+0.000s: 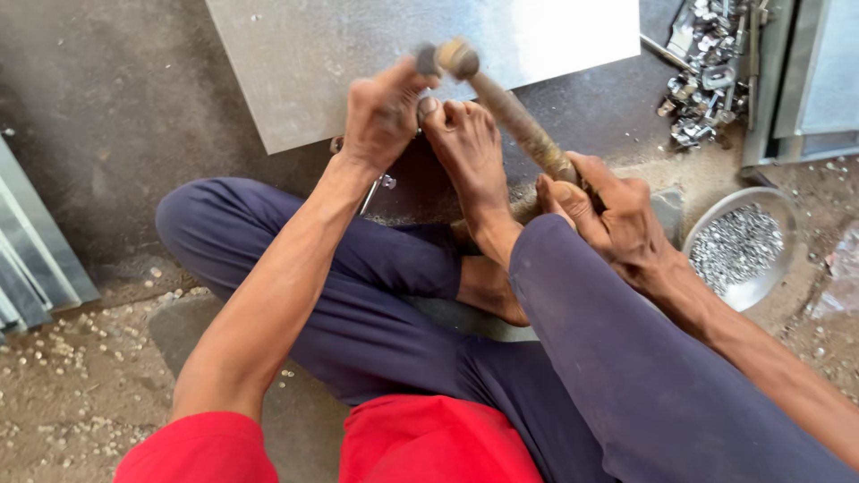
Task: The person sits on the floor and assembles a metal frame by attaching a latch mechanism to a rectangular sheet. They use a hammer and punch to create holes and secure the hardware, then attach a metal bar to the frame.
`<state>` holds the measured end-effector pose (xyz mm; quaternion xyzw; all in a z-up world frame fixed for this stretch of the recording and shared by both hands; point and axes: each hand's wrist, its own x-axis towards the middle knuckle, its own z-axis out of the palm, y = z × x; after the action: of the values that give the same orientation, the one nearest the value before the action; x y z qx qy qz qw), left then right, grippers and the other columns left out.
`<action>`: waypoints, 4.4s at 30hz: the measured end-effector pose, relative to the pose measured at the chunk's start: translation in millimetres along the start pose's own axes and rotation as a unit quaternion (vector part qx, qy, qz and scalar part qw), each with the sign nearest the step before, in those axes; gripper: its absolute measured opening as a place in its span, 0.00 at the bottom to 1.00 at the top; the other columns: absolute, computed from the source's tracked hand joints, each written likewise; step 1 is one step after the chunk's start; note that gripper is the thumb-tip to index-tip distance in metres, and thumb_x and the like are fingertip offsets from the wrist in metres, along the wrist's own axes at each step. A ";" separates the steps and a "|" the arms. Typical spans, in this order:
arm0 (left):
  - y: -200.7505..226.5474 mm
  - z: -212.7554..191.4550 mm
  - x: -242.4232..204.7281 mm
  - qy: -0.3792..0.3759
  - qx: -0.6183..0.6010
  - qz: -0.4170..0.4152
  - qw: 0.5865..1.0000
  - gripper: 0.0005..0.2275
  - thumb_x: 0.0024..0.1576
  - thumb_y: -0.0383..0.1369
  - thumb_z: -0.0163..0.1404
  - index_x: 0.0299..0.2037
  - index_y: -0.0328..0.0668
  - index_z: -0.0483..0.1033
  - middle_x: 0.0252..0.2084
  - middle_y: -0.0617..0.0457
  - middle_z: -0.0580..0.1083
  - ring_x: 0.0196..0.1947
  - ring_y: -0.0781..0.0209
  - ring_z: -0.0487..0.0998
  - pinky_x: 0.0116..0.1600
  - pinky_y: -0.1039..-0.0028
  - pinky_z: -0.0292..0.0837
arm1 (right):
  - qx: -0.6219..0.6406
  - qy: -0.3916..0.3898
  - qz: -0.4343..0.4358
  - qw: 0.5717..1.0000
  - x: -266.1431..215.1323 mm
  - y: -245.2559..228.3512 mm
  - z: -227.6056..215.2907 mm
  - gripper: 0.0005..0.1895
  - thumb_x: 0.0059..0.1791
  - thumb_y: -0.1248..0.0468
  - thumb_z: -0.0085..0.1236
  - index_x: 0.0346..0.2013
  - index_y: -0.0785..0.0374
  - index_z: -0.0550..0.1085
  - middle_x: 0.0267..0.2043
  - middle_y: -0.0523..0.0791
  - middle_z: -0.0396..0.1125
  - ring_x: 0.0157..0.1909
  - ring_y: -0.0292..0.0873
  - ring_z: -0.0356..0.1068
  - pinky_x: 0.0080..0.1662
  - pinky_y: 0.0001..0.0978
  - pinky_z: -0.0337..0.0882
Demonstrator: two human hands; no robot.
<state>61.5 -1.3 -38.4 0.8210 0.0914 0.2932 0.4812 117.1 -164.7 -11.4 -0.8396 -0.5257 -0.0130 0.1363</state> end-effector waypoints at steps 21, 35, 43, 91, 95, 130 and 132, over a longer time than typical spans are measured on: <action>-8.5 16.5 19.6 -0.037 0.017 0.034 0.999 0.08 0.66 0.26 0.54 0.53 0.43 0.77 0.40 0.53 0.83 0.31 0.65 0.84 0.33 0.76 0.80 | 0.104 -0.001 0.015 0.994 2.1 -3.2 -16.0 0.20 0.53 0.68 0.51 0.60 0.58 0.65 0.55 0.47 0.56 0.63 0.48 0.57 0.66 0.46 0.58; -25.1 37.7 62.7 -0.094 -0.059 -0.087 0.990 0.06 0.67 0.31 0.53 0.52 0.42 0.74 0.42 0.53 0.85 0.26 0.62 0.84 0.28 0.73 0.79 | 0.312 -0.028 0.218 0.924 -74.5 81.5 -133.4 0.19 0.61 0.57 0.45 0.57 0.70 0.71 0.22 0.41 0.62 0.23 0.33 0.61 0.26 0.29 0.61; -24.0 45.1 65.6 -0.089 -0.015 0.040 0.995 0.09 0.68 0.31 0.53 0.56 0.44 0.74 0.40 0.50 0.83 0.40 0.60 0.87 0.38 0.74 0.84 | 0.305 -0.027 0.231 0.923 -88.1 94.3 -146.5 0.15 0.62 0.57 0.42 0.48 0.67 0.70 0.23 0.37 0.60 0.20 0.34 0.57 0.22 0.25 0.59; -30.7 29.5 41.2 -0.002 0.018 0.068 0.997 0.09 0.62 0.21 0.53 0.51 0.43 0.78 0.44 0.50 0.83 0.35 0.62 0.84 0.36 0.74 0.78 | 0.282 0.005 0.238 0.929 -69.3 113.2 -108.5 0.21 0.61 0.52 0.44 0.42 0.70 0.72 0.21 0.42 0.63 0.23 0.35 0.62 0.26 0.28 0.61; -54.8 -66.4 11.6 0.263 0.220 -0.145 0.928 0.06 0.69 0.28 0.49 0.49 0.35 0.77 0.43 0.46 0.79 0.35 0.54 0.81 0.40 0.64 0.77 | 0.146 0.054 0.243 0.958 -7.6 199.4 -70.5 0.19 0.62 0.52 0.59 0.42 0.67 0.71 0.28 0.47 0.67 0.24 0.41 0.64 0.28 0.34 0.63; -45.8 -17.9 64.5 0.156 -0.048 -0.040 0.986 0.06 0.70 0.30 0.48 0.52 0.39 0.74 0.38 0.52 0.83 0.38 0.62 0.86 0.44 0.73 0.84 | 0.312 -0.152 0.203 0.916 -0.6 55.8 -85.8 0.20 0.59 0.53 0.45 0.55 0.68 0.69 0.17 0.38 0.54 0.16 0.33 0.50 0.19 0.31 0.53; -46.9 -16.1 62.7 0.145 -0.059 0.001 0.988 0.08 0.69 0.30 0.48 0.55 0.38 0.73 0.39 0.52 0.81 0.42 0.60 0.87 0.44 0.75 0.86 | 0.308 -0.161 0.233 0.908 -1.4 55.5 -86.7 0.20 0.58 0.53 0.46 0.54 0.68 0.70 0.15 0.39 0.54 0.15 0.34 0.50 0.18 0.32 0.52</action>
<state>109.4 62.1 -47.5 0.7404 0.1414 0.4144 0.5099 176.2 -209.7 59.8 -0.8452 -0.3083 0.3171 0.3002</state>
